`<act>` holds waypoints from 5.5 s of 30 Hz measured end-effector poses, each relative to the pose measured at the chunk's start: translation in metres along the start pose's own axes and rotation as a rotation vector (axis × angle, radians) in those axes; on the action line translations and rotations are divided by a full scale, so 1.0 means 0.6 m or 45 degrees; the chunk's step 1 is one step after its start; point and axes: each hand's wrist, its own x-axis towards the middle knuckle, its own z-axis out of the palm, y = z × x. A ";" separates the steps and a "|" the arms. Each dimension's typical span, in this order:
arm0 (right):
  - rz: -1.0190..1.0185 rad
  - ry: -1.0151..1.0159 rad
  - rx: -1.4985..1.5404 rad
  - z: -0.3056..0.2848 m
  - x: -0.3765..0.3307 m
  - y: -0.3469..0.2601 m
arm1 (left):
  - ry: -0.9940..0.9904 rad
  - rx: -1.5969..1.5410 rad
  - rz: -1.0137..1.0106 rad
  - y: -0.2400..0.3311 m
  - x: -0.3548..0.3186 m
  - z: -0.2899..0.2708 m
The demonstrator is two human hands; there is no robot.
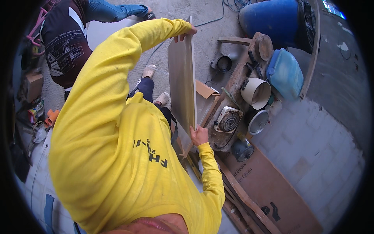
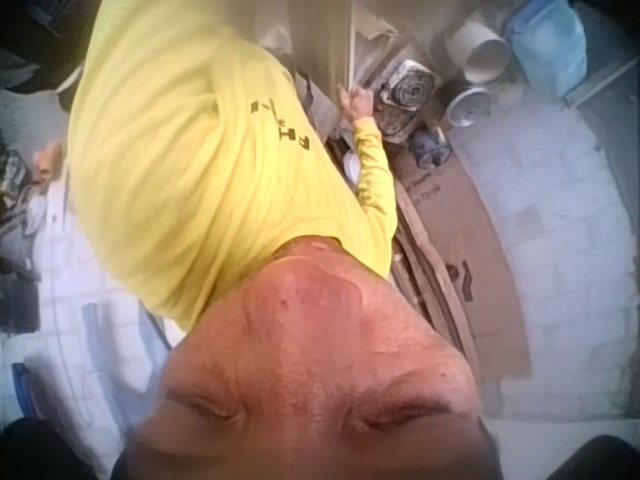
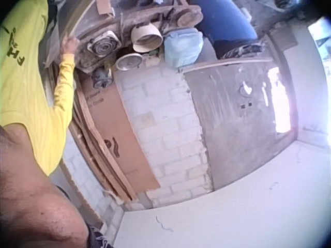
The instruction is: The person assembles a wooden frame by inserting white panels into a cardboard jig. They work alongside another person, handling the panels and the frame structure to position and secure them.
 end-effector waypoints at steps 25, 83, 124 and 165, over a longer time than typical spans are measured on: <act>-0.113 -0.143 -0.149 0.137 0.014 0.041 | 0.568 -0.966 -0.249 -0.225 0.087 0.103; -0.429 -0.070 -0.346 -0.016 0.403 -0.204 | 0.769 -1.209 -0.036 -0.326 0.038 -0.341; -0.772 -0.213 -0.772 -0.133 1.132 -0.608 | 0.929 -2.218 -0.104 -0.674 0.317 -0.820; -0.462 0.147 -0.462 -0.066 1.186 -0.530 | 0.837 -1.713 -0.034 -0.534 0.322 -0.764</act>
